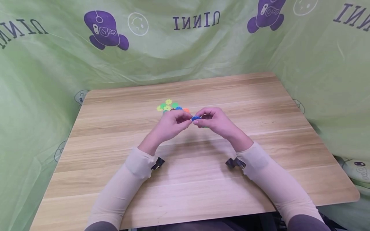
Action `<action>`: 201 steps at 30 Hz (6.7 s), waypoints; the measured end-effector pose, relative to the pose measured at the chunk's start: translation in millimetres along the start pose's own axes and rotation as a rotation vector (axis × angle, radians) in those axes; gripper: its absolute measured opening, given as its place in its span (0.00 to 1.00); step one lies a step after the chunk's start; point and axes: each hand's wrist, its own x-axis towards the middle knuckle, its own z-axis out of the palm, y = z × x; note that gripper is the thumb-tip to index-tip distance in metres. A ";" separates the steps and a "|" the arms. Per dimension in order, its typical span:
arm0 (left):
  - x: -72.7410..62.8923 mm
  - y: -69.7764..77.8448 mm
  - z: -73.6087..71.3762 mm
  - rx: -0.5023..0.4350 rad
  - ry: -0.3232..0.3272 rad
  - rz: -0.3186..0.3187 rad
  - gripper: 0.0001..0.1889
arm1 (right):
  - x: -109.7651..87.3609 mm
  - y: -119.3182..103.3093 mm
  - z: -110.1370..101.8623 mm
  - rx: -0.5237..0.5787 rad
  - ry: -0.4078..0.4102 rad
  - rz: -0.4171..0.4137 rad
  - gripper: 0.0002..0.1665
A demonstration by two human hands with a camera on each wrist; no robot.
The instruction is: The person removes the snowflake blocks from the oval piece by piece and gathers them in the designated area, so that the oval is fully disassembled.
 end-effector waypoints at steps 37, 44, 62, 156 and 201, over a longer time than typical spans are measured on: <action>-9.2 -1.1 -2.3 -0.174 0.010 0.123 0.13 | -3.8 -1.2 2.4 0.006 -0.075 0.016 0.21; -8.9 -1.4 -2.9 -0.209 -0.071 0.106 0.12 | -4.8 -1.6 2.5 0.014 -0.094 0.009 0.20; -8.6 -4.1 -3.2 -0.231 -0.074 0.165 0.11 | -2.9 -2.1 2.3 -0.008 -0.054 0.015 0.20; 11.1 -80.1 -29.8 0.297 -0.038 -0.497 0.10 | -3.2 5.2 -1.9 -0.154 -0.068 0.092 0.24; -11.7 14.9 1.6 -0.221 -0.054 -0.079 0.11 | -3.2 2.7 4.7 0.052 -0.102 -0.048 0.22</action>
